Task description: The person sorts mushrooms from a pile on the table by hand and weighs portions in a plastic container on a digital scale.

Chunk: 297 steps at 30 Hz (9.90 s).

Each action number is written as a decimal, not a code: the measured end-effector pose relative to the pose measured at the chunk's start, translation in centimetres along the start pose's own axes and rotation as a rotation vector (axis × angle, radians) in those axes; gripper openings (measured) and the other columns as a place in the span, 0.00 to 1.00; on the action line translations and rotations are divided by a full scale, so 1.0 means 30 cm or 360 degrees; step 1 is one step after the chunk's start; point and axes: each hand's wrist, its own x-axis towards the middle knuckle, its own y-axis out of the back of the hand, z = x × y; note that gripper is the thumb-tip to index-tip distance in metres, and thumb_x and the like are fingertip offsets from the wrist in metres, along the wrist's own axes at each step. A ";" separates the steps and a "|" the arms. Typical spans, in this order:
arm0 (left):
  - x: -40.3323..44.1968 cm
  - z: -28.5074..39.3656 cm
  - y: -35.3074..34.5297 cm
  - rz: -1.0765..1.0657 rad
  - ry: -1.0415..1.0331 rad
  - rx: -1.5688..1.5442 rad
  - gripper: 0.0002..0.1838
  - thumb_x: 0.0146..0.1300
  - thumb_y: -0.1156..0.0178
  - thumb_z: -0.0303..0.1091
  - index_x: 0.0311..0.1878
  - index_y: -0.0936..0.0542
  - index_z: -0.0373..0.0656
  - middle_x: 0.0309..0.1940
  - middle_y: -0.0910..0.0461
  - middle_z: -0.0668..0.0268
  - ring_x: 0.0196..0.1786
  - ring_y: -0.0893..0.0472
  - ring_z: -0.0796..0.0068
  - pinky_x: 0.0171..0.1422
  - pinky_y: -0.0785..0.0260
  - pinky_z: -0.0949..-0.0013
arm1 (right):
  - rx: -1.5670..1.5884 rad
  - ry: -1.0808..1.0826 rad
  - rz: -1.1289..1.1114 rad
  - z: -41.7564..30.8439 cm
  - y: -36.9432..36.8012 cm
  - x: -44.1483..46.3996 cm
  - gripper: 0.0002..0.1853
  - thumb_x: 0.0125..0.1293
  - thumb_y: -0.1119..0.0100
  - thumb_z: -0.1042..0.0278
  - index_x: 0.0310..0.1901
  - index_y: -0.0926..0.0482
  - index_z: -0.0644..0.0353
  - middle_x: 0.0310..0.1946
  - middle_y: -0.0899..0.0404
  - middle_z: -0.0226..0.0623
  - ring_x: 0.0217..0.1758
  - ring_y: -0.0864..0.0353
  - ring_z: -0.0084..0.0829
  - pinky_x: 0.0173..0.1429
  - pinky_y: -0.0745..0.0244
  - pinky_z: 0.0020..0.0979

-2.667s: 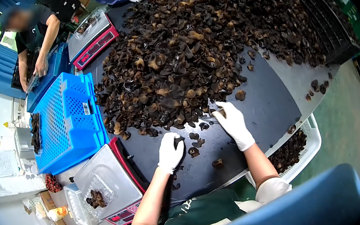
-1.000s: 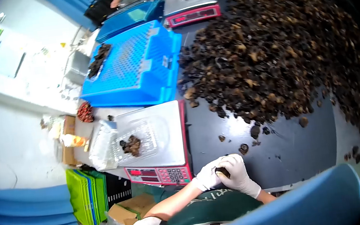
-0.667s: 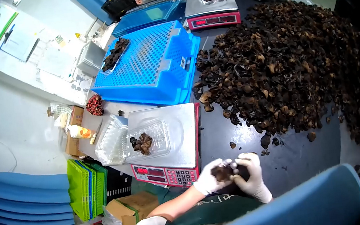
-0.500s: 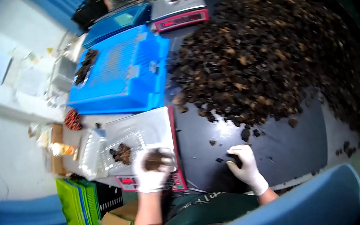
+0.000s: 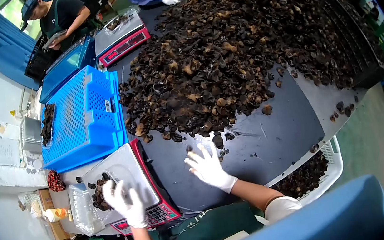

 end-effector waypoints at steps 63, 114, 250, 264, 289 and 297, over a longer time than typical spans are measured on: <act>-0.425 0.258 -0.519 -0.0847 -0.0376 -0.0694 0.18 0.65 0.44 0.31 0.57 0.21 0.40 0.67 0.30 0.47 0.70 0.34 0.41 0.75 0.45 0.46 | -0.0698 -0.1531 0.0272 0.360 0.465 -0.609 0.32 0.63 0.40 0.51 0.63 0.30 0.64 0.70 0.37 0.51 0.76 0.46 0.59 0.77 0.60 0.66; -0.098 0.153 -0.617 -0.0606 0.0793 -0.1277 0.13 0.65 0.41 0.26 0.53 0.22 0.36 0.45 0.19 0.61 0.49 0.20 0.69 0.58 0.28 0.68 | 0.0561 -0.0015 0.0295 0.176 0.125 -0.011 0.14 0.56 0.35 0.60 0.44 0.17 0.48 0.53 0.25 0.39 0.55 0.26 0.48 0.54 0.30 0.53; -0.121 0.201 -0.455 -0.1256 -0.0627 -0.0752 0.16 0.48 0.43 0.20 0.42 0.22 0.42 0.47 0.22 0.54 0.52 0.24 0.47 0.60 0.29 0.53 | 0.0363 0.0103 -0.0194 0.081 0.224 -0.047 0.29 0.57 0.33 0.53 0.58 0.26 0.56 0.59 0.28 0.44 0.67 0.35 0.50 0.70 0.41 0.52; -0.121 0.157 -0.412 -0.0975 0.0109 -0.0630 0.19 0.60 0.42 0.26 0.56 0.23 0.43 0.61 0.27 0.51 0.65 0.30 0.48 0.72 0.39 0.56 | 0.0727 -0.0229 0.0197 0.179 0.211 0.014 0.13 0.55 0.36 0.76 0.44 0.18 0.59 0.43 0.17 0.41 0.49 0.19 0.44 0.54 0.27 0.42; -0.373 0.146 -0.324 -0.1061 0.0487 -0.0609 0.37 0.66 0.41 0.36 0.76 0.42 0.38 0.75 0.44 0.43 0.78 0.46 0.44 0.81 0.55 0.53 | 0.0425 -0.0301 -0.0212 0.193 0.378 -0.341 0.42 0.43 0.23 0.53 0.63 0.26 0.59 0.62 0.29 0.48 0.67 0.34 0.49 0.71 0.41 0.47; -0.301 0.231 -0.398 -0.1224 0.0355 -0.0197 0.35 0.68 0.43 0.46 0.74 0.38 0.43 0.75 0.39 0.53 0.77 0.45 0.39 0.77 0.57 0.35 | 0.0409 0.0082 -0.0321 -0.008 0.247 -0.260 0.55 0.35 0.19 0.48 0.68 0.34 0.59 0.67 0.38 0.60 0.69 0.37 0.59 0.70 0.42 0.55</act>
